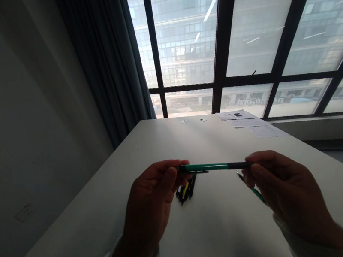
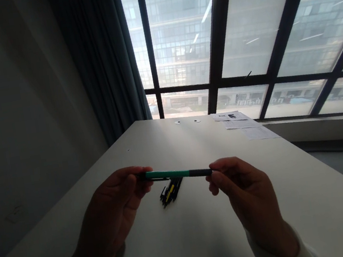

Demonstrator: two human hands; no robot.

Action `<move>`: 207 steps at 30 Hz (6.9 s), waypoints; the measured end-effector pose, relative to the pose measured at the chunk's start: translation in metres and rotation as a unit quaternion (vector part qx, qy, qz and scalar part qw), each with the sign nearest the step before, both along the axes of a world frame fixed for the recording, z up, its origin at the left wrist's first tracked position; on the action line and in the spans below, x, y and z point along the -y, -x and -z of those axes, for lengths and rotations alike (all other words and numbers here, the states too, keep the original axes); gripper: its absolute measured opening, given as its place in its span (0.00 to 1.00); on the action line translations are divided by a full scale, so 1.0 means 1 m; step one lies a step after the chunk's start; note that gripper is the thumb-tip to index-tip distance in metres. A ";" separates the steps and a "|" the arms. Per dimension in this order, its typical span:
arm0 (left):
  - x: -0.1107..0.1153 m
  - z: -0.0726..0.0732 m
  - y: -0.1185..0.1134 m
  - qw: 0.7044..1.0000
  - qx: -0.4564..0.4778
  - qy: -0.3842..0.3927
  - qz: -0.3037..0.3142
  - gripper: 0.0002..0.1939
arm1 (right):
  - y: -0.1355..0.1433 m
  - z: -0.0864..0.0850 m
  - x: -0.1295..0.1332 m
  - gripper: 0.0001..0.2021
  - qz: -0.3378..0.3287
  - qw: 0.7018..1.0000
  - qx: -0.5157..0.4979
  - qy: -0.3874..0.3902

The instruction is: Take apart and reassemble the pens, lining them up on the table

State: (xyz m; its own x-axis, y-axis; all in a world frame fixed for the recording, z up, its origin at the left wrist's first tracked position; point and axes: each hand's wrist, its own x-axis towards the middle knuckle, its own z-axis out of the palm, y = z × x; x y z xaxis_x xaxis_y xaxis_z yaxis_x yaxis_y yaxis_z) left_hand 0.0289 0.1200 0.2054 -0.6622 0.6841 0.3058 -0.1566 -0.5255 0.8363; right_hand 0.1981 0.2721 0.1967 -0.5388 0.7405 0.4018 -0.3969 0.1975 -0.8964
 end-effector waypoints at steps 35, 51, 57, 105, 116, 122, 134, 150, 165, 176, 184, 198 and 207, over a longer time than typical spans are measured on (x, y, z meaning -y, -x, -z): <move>0.001 0.004 -0.004 0.941 -0.252 0.080 -0.210 0.13 | -0.001 -0.005 0.015 0.11 0.074 0.994 0.039 -0.066; 0.001 0.004 -0.007 0.933 -0.266 0.098 -0.221 0.19 | -0.002 -0.006 0.012 0.17 0.056 0.989 0.094 -0.100; 0.001 0.002 -0.009 0.926 -0.267 0.128 -0.236 0.20 | -0.004 0.003 0.007 0.17 0.059 0.988 0.090 -0.107; 0.004 0.005 -0.007 0.926 -0.326 0.109 -0.156 0.14 | 0.003 0.005 0.009 0.14 0.062 0.997 0.051 0.002; 0.002 0.010 -0.004 0.912 -0.336 0.113 -0.205 0.09 | 0.002 0.004 0.008 0.10 0.035 0.998 0.051 -0.028; 0.002 0.010 -0.003 0.921 -0.317 0.082 -0.211 0.10 | 0.002 -0.001 0.011 0.08 0.027 0.997 0.066 -0.035; -0.002 0.013 -0.003 0.924 -0.309 0.044 -0.219 0.08 | 0.003 -0.002 0.010 0.08 0.012 0.997 0.030 -0.063; 0.004 0.006 -0.002 0.888 -0.381 0.089 -0.240 0.06 | 0.004 -0.004 0.012 0.07 0.038 0.995 0.024 -0.086; -0.002 0.013 -0.002 0.902 -0.359 0.069 -0.229 0.10 | 0.003 -0.004 0.014 0.08 0.064 0.993 0.041 -0.093; -0.004 0.015 -0.002 0.910 -0.334 0.041 -0.241 0.10 | 0.002 -0.002 0.013 0.09 0.067 0.992 0.063 -0.090; -0.004 0.017 -0.001 0.903 -0.342 0.028 -0.259 0.08 | 0.003 -0.001 0.012 0.10 0.074 0.991 0.077 -0.084; -0.004 0.015 0.000 0.825 -0.477 0.133 -0.273 0.07 | 0.004 0.000 0.012 0.12 0.096 0.987 0.106 -0.080; 0.000 0.012 -0.003 0.853 -0.426 0.156 -0.259 0.08 | 0.003 -0.006 0.014 0.11 0.065 0.986 0.125 -0.091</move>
State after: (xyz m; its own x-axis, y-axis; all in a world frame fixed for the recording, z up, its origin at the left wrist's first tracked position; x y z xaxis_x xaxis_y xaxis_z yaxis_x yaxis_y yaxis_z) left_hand 0.0320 0.1201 0.1937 -0.5289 0.5029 0.6837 0.7631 -0.0707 0.6424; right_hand 0.1953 0.2585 0.2025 -0.5433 0.7375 0.4011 -0.1294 0.3985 -0.9080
